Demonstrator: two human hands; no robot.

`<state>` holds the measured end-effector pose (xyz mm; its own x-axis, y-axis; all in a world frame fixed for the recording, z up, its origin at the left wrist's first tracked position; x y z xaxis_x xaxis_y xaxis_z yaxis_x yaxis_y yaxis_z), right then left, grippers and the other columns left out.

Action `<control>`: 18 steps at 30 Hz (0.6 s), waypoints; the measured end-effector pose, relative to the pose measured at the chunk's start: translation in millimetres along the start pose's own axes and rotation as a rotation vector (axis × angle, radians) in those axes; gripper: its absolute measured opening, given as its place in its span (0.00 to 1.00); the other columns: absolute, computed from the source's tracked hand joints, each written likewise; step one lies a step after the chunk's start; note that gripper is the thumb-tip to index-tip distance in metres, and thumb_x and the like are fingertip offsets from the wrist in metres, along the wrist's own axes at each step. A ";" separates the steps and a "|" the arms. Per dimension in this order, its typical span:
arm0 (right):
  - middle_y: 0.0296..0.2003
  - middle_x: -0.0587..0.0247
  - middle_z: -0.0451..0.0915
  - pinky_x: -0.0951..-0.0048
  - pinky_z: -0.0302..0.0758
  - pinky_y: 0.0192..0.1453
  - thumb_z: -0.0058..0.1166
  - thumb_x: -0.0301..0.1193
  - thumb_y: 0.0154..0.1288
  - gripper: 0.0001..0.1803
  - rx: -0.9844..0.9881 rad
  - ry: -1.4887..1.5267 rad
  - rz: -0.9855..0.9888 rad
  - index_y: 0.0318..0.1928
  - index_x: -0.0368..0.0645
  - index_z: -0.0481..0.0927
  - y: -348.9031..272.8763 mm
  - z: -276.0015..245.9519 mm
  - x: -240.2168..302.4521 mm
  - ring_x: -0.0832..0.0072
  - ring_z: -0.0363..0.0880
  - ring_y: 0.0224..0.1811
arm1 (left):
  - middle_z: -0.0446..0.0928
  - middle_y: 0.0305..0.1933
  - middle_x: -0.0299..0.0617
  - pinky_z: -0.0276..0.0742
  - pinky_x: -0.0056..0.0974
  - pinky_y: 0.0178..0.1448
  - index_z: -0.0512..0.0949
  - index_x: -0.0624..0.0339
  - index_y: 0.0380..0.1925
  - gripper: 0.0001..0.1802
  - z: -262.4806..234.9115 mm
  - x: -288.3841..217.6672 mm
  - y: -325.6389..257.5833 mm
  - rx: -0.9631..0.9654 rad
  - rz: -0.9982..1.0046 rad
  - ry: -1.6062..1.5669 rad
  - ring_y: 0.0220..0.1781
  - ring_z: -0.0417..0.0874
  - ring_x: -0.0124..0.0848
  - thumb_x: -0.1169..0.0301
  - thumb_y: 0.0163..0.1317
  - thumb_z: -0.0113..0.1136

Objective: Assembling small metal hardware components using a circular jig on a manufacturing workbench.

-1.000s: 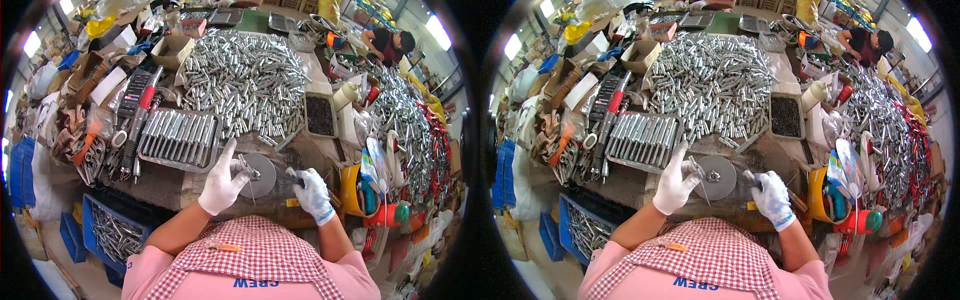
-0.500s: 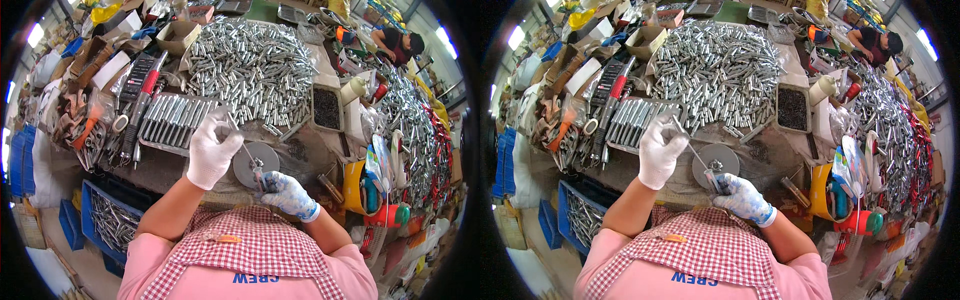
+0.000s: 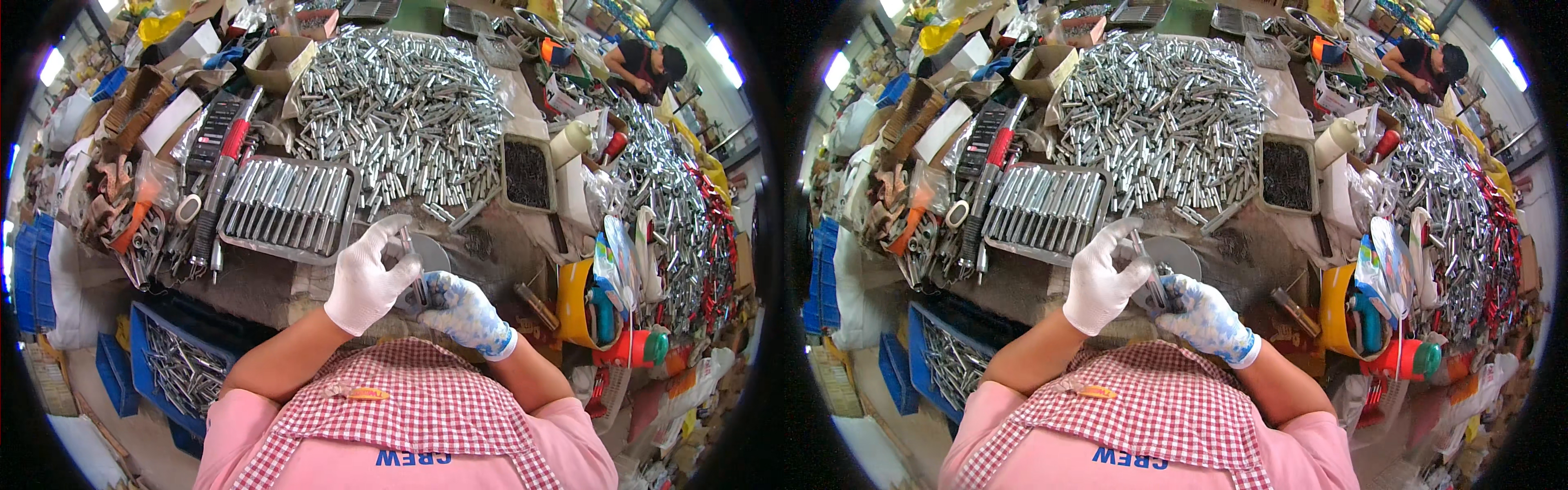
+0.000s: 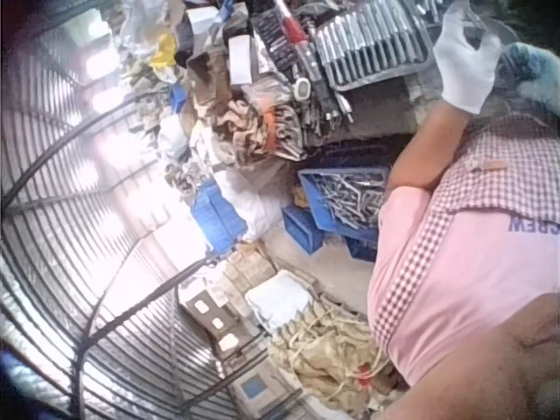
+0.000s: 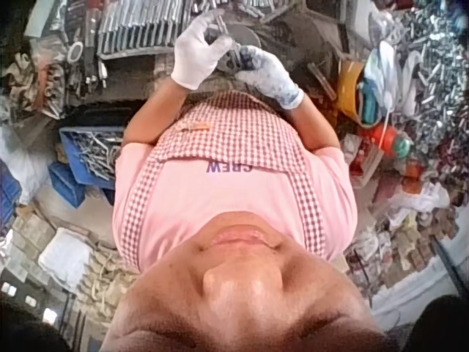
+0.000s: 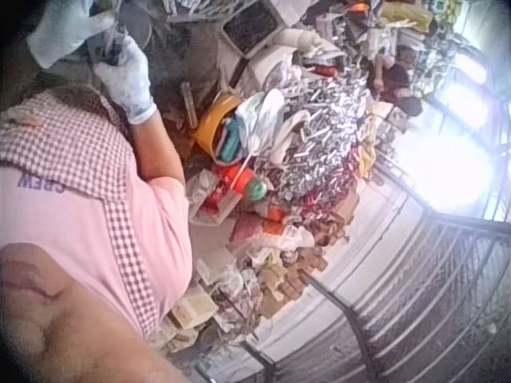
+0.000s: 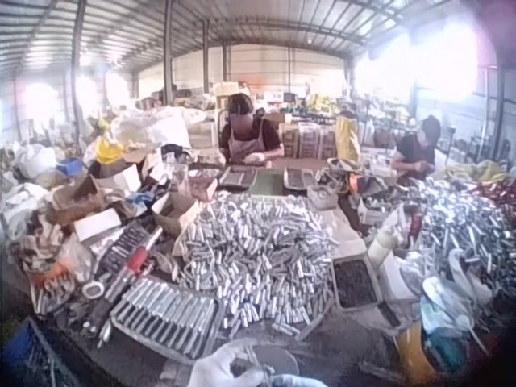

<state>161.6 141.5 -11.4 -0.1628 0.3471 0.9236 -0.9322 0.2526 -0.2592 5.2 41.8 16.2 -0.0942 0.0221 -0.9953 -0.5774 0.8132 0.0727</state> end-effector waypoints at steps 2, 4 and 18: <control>0.51 0.67 0.79 0.74 0.71 0.60 0.59 0.14 0.57 0.27 -0.001 0.021 -0.013 0.59 0.36 0.74 2.5 0.6 0.9 0.80 0.74 0.53 | 0.80 0.33 0.41 0.79 0.29 0.39 0.69 0.74 0.58 0.26 1.9 -0.9 2.6 -0.006 0.021 0.013 0.33 0.83 0.24 0.79 0.59 0.61; 0.51 0.66 0.79 0.73 0.70 0.62 0.57 0.13 0.58 0.26 -0.009 -0.011 0.026 0.59 0.35 0.74 5.0 6.7 10.1 0.78 0.75 0.54 | 0.80 0.34 0.40 0.80 0.30 0.41 0.71 0.70 0.58 0.25 -5.0 7.8 1.8 -0.043 0.205 0.173 0.34 0.83 0.25 0.73 0.63 0.64; 0.41 0.72 0.76 0.76 0.71 0.53 0.60 0.22 0.63 0.19 0.042 -0.009 -0.201 0.55 0.40 0.78 12.6 7.5 16.6 0.82 0.73 0.44 | 0.65 0.66 0.60 0.64 0.51 0.68 0.70 0.67 0.61 0.32 -27.2 5.5 -5.6 0.110 0.543 0.262 0.66 0.67 0.52 0.55 0.63 0.59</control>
Point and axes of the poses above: each hand's wrist, its own y-axis towards the middle knuckle, its own z-axis out of the palm, x = y × z, the point moved 1 cm from there along y, towards the middle knuckle
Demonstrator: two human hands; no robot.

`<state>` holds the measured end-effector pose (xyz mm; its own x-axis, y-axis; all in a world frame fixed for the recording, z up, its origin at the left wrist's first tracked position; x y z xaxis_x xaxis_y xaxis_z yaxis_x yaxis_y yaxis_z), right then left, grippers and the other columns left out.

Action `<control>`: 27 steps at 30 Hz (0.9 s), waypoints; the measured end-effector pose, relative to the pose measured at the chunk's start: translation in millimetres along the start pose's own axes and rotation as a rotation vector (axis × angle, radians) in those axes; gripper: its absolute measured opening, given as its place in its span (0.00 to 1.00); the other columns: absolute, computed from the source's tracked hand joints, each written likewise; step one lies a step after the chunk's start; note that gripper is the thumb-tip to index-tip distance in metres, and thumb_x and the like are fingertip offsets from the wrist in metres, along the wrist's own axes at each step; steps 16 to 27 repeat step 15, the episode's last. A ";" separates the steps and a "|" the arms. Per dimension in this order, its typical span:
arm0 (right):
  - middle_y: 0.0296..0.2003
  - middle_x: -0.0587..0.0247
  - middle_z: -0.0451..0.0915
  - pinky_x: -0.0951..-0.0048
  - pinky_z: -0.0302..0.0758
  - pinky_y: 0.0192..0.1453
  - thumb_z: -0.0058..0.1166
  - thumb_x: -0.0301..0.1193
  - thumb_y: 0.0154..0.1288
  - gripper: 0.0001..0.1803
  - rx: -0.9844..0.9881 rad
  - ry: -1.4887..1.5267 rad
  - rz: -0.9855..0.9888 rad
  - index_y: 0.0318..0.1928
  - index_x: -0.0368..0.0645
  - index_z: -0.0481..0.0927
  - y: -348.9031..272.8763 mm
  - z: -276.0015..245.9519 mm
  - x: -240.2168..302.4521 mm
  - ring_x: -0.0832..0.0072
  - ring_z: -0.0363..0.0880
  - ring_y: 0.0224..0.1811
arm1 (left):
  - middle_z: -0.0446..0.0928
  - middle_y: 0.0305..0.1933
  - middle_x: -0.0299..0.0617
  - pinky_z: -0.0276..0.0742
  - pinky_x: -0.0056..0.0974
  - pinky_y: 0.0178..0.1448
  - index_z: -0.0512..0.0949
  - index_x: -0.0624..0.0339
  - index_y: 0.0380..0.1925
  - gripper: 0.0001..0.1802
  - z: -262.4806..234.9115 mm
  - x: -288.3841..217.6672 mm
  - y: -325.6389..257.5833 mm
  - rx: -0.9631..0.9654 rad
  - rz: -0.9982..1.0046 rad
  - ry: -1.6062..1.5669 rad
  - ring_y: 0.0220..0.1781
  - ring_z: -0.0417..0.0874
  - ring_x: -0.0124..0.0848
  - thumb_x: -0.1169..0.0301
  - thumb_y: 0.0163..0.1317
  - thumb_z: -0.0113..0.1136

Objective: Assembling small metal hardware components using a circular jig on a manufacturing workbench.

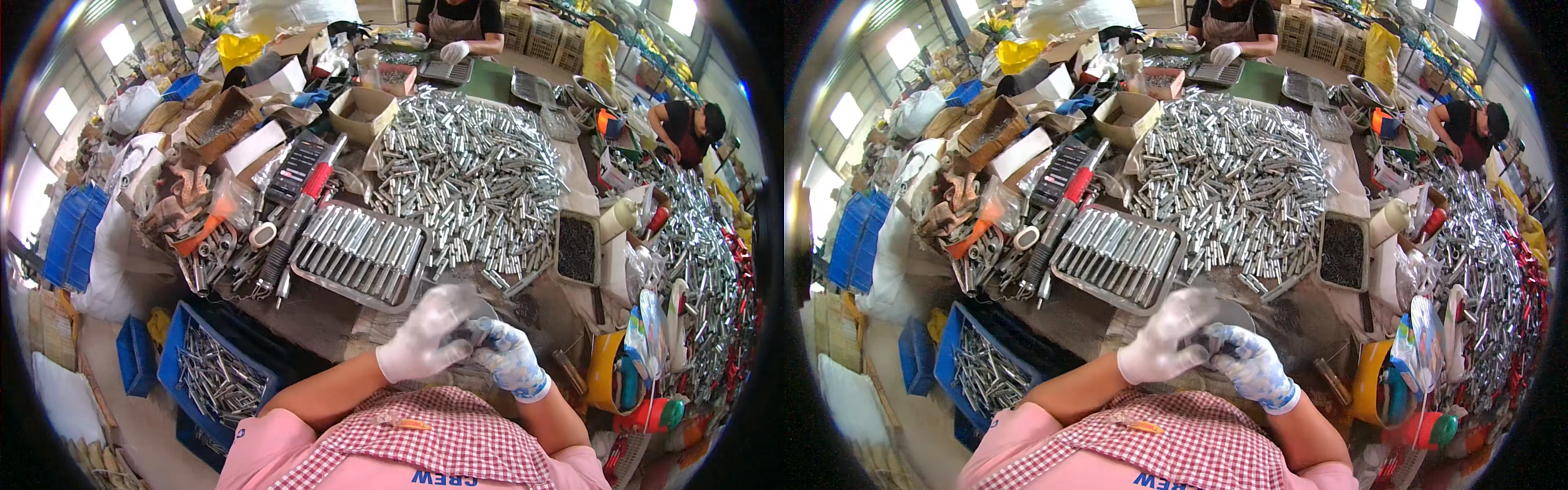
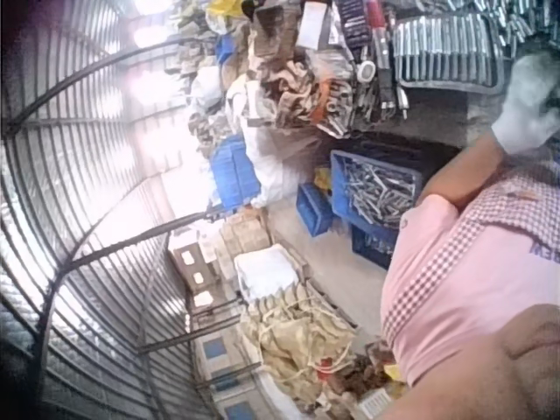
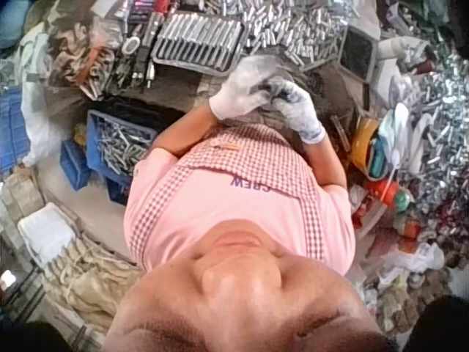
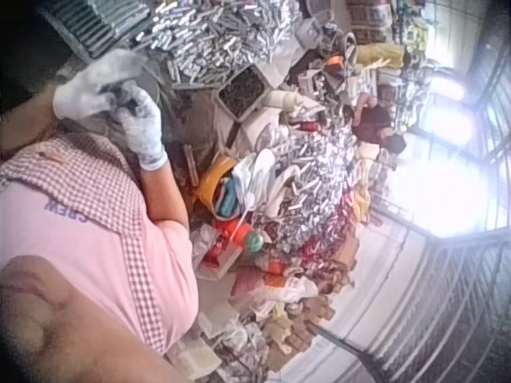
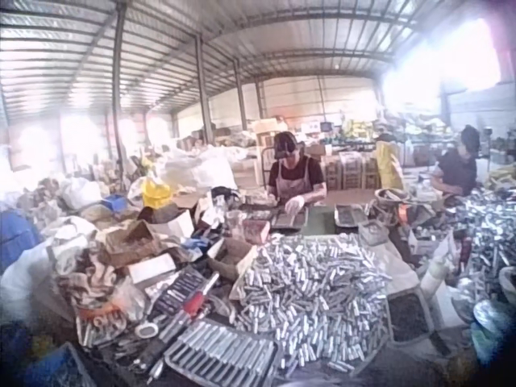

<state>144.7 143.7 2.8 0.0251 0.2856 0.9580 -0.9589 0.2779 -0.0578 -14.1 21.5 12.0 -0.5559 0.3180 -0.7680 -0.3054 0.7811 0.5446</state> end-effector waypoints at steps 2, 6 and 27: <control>0.40 0.73 0.76 0.77 0.72 0.52 0.60 0.25 0.64 0.18 0.097 -0.049 0.025 0.55 0.40 0.78 9.0 -2.0 -5.2 0.83 0.72 0.43 | 0.70 0.63 0.58 0.63 0.52 0.69 0.73 0.65 0.57 0.27 2.4 -3.9 -1.2 0.158 0.077 -0.048 0.67 0.68 0.54 0.71 0.56 0.62; 0.51 0.70 0.77 0.74 0.69 0.59 0.58 0.35 0.69 0.26 0.287 0.085 0.216 0.63 0.38 0.72 20.0 4.9 -3.2 0.81 0.72 0.52 | 0.81 0.48 0.52 0.69 0.49 0.66 0.78 0.66 0.36 0.12 -18.8 -19.4 1.7 0.137 -0.167 -0.200 0.63 0.75 0.47 0.80 0.50 0.64; 0.62 0.56 0.73 0.67 0.60 0.72 0.54 0.33 0.71 0.29 0.107 0.184 0.284 0.68 0.35 0.65 5.6 -17.7 -34.5 0.70 0.68 0.67 | 0.86 0.39 0.44 0.81 0.49 0.49 0.84 0.58 0.38 0.16 -110.6 54.8 37.3 0.063 -0.658 0.979 0.38 0.87 0.45 0.62 0.51 0.68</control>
Point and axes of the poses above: each hand's wrist, its own y-axis towards the middle knuckle, its own z-axis out of the palm, x = y × z, the point moved 1 cm from there along y, towards the middle knuckle
